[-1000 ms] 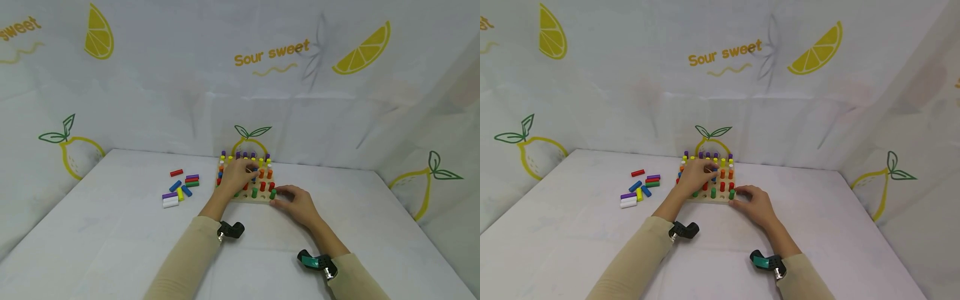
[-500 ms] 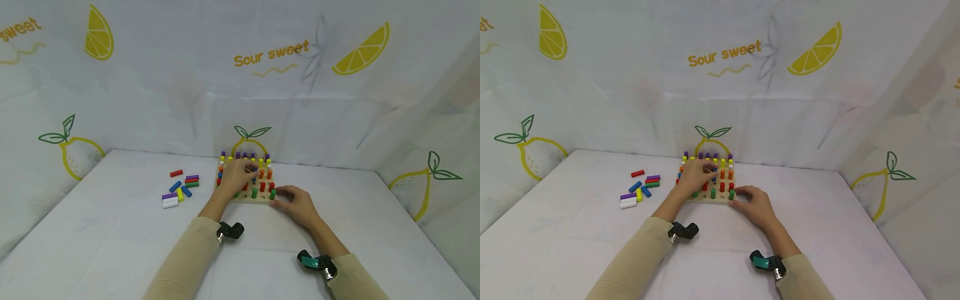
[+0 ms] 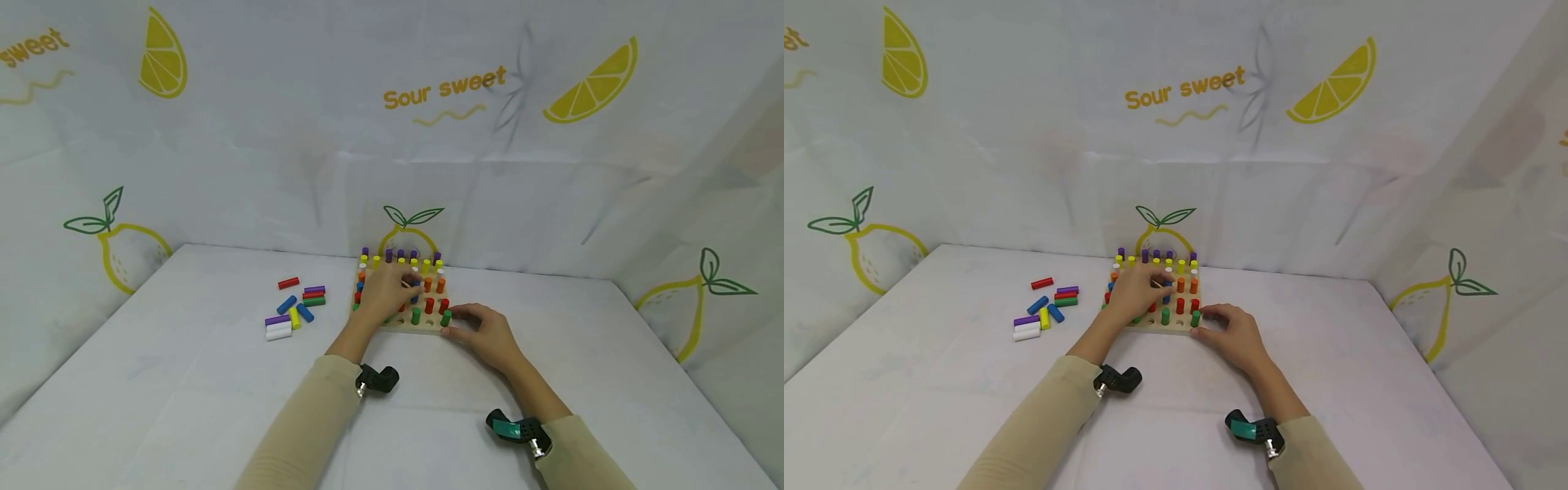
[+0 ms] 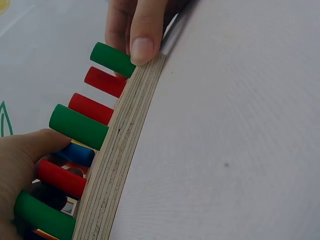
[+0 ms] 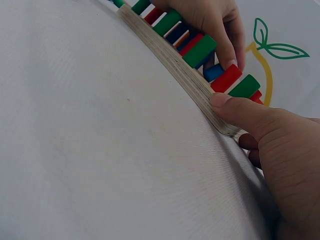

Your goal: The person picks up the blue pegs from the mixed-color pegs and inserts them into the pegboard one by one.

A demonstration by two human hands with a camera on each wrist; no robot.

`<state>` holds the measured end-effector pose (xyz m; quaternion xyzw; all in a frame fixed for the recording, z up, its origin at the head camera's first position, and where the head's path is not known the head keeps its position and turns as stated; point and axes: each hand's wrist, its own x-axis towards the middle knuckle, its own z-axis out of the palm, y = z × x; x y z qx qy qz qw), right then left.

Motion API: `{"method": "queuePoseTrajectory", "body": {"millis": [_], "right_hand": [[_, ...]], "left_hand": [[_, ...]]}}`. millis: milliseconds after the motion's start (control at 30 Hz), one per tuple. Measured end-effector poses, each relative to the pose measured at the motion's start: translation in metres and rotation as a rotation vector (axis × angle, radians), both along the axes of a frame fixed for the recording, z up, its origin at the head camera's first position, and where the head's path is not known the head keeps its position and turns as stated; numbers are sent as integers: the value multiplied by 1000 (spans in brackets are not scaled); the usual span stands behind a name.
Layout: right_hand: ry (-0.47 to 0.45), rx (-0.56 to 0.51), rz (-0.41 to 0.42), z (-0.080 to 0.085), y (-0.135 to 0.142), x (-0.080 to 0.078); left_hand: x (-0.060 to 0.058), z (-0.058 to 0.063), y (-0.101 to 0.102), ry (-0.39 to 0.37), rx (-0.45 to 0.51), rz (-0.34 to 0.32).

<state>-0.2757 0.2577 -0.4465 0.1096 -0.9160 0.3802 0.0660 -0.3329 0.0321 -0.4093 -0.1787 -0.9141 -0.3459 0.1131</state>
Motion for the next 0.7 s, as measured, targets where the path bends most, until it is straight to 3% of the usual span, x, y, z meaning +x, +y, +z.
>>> {"method": "queuePoseTrajectory", "body": {"millis": [400,700], "right_hand": [[-19,-5,-11,0,0,2],[-18,-5,-15,0,-1,1]], "left_hand": [[-1,-3,3,-10,-28,24],[3,-1,7,14,-47,98]]}}
